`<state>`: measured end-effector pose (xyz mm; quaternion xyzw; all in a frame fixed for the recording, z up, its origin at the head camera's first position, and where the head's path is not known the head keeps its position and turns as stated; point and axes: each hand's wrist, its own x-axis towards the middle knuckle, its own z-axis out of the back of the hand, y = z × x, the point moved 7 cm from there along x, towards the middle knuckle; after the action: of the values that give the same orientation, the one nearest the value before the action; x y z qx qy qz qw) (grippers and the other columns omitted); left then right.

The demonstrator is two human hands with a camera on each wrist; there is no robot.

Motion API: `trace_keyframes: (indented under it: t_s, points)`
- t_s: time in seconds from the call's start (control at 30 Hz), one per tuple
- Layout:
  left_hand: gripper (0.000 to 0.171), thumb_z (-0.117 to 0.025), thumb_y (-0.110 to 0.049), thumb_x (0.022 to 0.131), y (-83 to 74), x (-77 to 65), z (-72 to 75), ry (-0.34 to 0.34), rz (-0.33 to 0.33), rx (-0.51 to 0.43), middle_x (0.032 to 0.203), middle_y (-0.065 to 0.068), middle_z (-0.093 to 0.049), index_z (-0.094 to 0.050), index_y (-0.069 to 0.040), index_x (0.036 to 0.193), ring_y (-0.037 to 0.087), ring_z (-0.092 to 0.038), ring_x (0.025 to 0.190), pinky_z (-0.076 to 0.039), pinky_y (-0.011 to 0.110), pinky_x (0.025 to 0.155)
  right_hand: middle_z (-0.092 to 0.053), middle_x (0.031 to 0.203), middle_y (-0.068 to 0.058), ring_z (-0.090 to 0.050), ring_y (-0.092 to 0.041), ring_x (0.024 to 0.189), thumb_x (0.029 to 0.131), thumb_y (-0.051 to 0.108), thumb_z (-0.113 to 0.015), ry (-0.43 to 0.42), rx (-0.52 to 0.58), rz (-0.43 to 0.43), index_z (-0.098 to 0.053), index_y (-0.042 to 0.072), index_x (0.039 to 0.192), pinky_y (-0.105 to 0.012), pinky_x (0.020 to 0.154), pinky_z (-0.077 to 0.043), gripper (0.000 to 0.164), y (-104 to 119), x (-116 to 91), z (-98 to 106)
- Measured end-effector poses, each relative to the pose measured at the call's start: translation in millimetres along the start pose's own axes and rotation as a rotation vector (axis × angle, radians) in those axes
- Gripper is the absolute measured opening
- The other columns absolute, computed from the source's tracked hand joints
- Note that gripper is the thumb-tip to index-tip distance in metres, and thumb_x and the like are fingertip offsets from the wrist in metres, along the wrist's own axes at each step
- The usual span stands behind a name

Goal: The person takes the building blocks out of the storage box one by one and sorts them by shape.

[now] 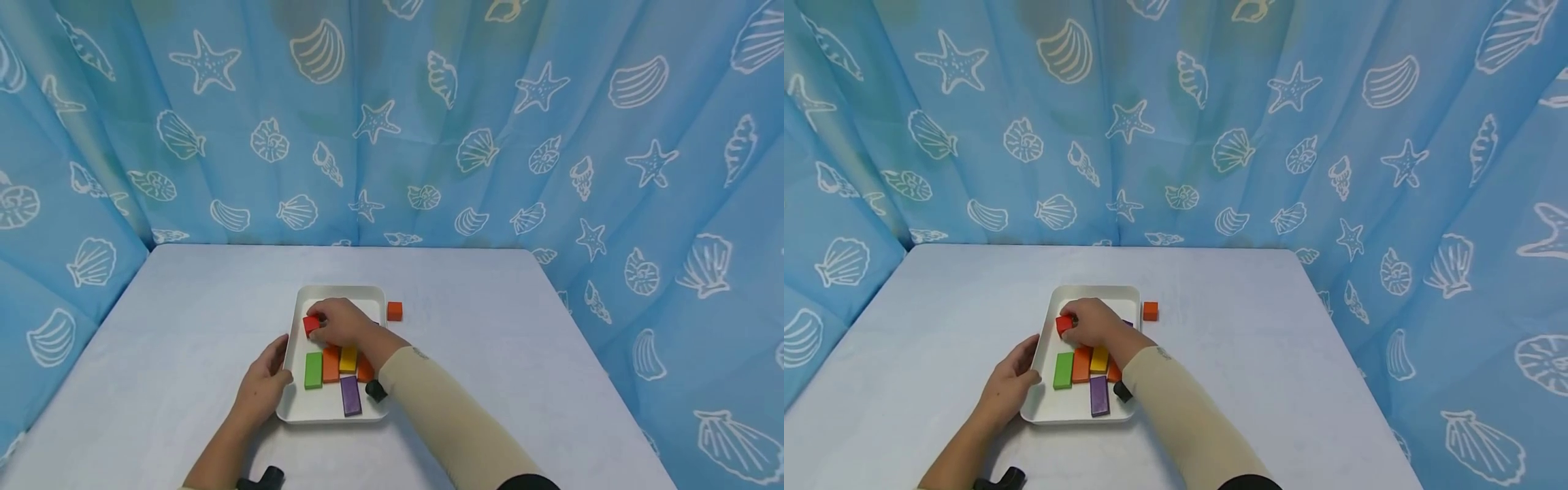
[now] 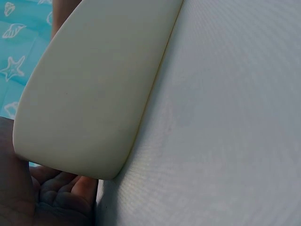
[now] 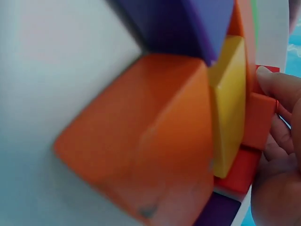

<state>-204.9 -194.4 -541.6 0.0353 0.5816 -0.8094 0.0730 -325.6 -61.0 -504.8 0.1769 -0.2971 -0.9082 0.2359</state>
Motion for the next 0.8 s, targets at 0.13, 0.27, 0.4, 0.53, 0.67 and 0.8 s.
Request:
trace_keyframes:
  t_s: [0.13,0.27,0.4,0.53,0.67,0.8]
  points:
    - [0.077,-0.051,0.002,0.093,0.1,-1.2,-1.3,0.001,-0.001,0.006,0.172,0.02,-0.029,-0.027,0.001,0.167,0.038,-0.027,0.158,-0.026,0.051,0.127,-0.067,0.119,0.009,-0.06,-0.012,0.1,0.097,0.024,-0.081,-0.003,0.045,-0.018,-0.068,0.022,0.142,-0.025,0.087,-0.059,0.047,-2.4,-6.3,6.4]
    - [0.077,-0.051,0.002,0.094,-0.6,-1.4,-2.1,0.0,0.004,0.015,0.172,0.02,-0.028,-0.026,0.0,0.167,0.038,-0.026,0.158,-0.026,0.052,0.127,-0.068,0.125,0.009,-0.06,-0.011,0.108,0.098,0.025,-0.08,-0.023,0.041,-0.005,-0.067,0.023,0.143,-0.026,0.095,-0.058,0.047,-3.4,-11.4,16.4]
    - [0.078,-0.051,0.002,0.093,-0.9,-0.6,-1.9,-0.001,0.004,0.02,0.172,0.021,-0.028,-0.026,0.001,0.167,0.038,-0.026,0.159,-0.026,0.052,0.127,-0.068,0.127,0.008,-0.061,-0.012,0.114,0.097,0.026,-0.081,-0.037,0.043,0.007,-0.067,0.023,0.142,-0.029,0.097,-0.059,0.047,-5.1,-15.6,26.4]
    - [0.078,-0.05,0.003,0.093,-1.6,-0.6,-1.1,-0.002,0.001,0.02,0.172,0.021,-0.029,-0.026,0.001,0.167,0.038,-0.026,0.158,-0.026,0.052,0.127,-0.068,0.13,0.006,-0.062,-0.014,0.119,0.097,0.026,-0.081,-0.052,0.015,0.048,-0.067,0.02,0.142,-0.029,0.099,-0.058,0.048,-5.6,-18.4,38.2]
    - [0.078,-0.05,0.003,0.094,-2.9,-1.6,-1.9,0.004,0.008,0.02,0.172,0.022,-0.027,-0.025,0.001,0.167,0.039,-0.025,0.159,-0.025,0.053,0.127,-0.068,0.132,0.003,-0.064,-0.016,0.121,0.098,0.025,-0.079,-0.075,-0.025,0.085,-0.066,0.017,0.144,-0.028,0.1,-0.057,0.048,-9.3,-24.7,52.0]
    - [0.078,-0.05,0.003,0.094,-3.9,-2.8,-2.8,0.001,0.013,0.022,0.172,0.022,-0.027,-0.024,0.001,0.168,0.039,-0.025,0.159,-0.025,0.053,0.127,-0.068,0.133,0.001,-0.064,-0.018,0.121,0.098,0.024,-0.08,-0.097,-0.022,0.072,-0.066,0.016,0.144,-0.029,0.098,-0.059,0.048,-20.9,-33.6,63.6]
